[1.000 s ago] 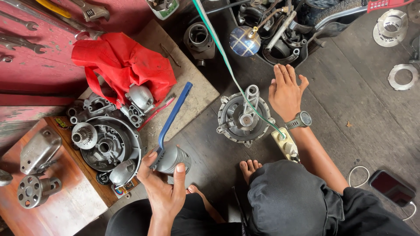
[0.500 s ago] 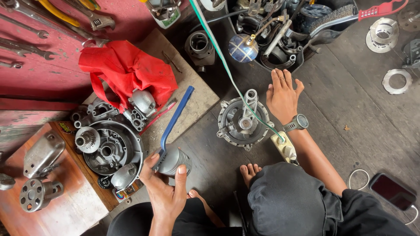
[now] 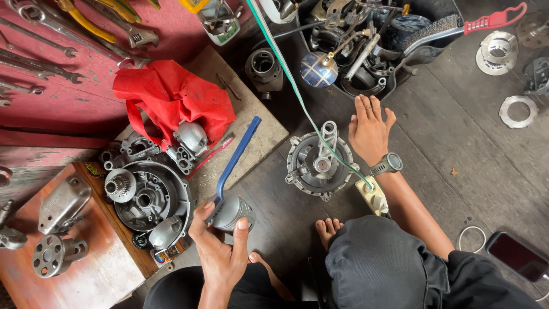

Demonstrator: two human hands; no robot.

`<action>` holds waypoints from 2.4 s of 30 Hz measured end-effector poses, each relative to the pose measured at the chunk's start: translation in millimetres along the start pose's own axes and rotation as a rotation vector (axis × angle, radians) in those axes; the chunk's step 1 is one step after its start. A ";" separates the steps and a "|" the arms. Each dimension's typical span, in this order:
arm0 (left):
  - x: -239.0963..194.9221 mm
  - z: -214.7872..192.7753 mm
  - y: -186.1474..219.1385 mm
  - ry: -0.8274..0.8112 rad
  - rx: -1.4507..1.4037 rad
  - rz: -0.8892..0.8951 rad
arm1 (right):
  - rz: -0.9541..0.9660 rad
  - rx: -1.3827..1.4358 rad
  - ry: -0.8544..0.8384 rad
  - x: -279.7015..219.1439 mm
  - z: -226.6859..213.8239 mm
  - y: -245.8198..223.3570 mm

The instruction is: A person is cleaning a motorcycle piston using a small hand tool while sitting at a workbench in a repair shop.

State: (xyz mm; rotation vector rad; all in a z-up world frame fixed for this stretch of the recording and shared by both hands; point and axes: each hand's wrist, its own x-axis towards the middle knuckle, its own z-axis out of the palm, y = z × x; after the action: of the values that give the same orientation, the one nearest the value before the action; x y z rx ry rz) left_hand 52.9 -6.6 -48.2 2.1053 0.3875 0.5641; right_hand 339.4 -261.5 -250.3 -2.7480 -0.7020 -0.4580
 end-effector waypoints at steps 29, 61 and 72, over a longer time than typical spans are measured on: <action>-8.5 -2.4 -6.4 0.029 0.031 -0.029 | -0.019 -0.032 0.050 0.3 3.0 -1.3; -5.6 -1.5 -4.5 0.060 0.061 -0.009 | -0.046 -0.054 0.072 -1.0 2.5 -0.4; 0.7 -4.9 8.1 0.024 -0.009 -0.052 | -0.096 -0.112 0.121 -6.0 12.5 7.8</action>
State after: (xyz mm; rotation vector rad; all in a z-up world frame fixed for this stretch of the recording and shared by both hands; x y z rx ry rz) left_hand 51.5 -7.3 -38.8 2.0752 0.4511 0.5603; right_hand 341.2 -266.5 -265.3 -2.7694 -0.8033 -0.6978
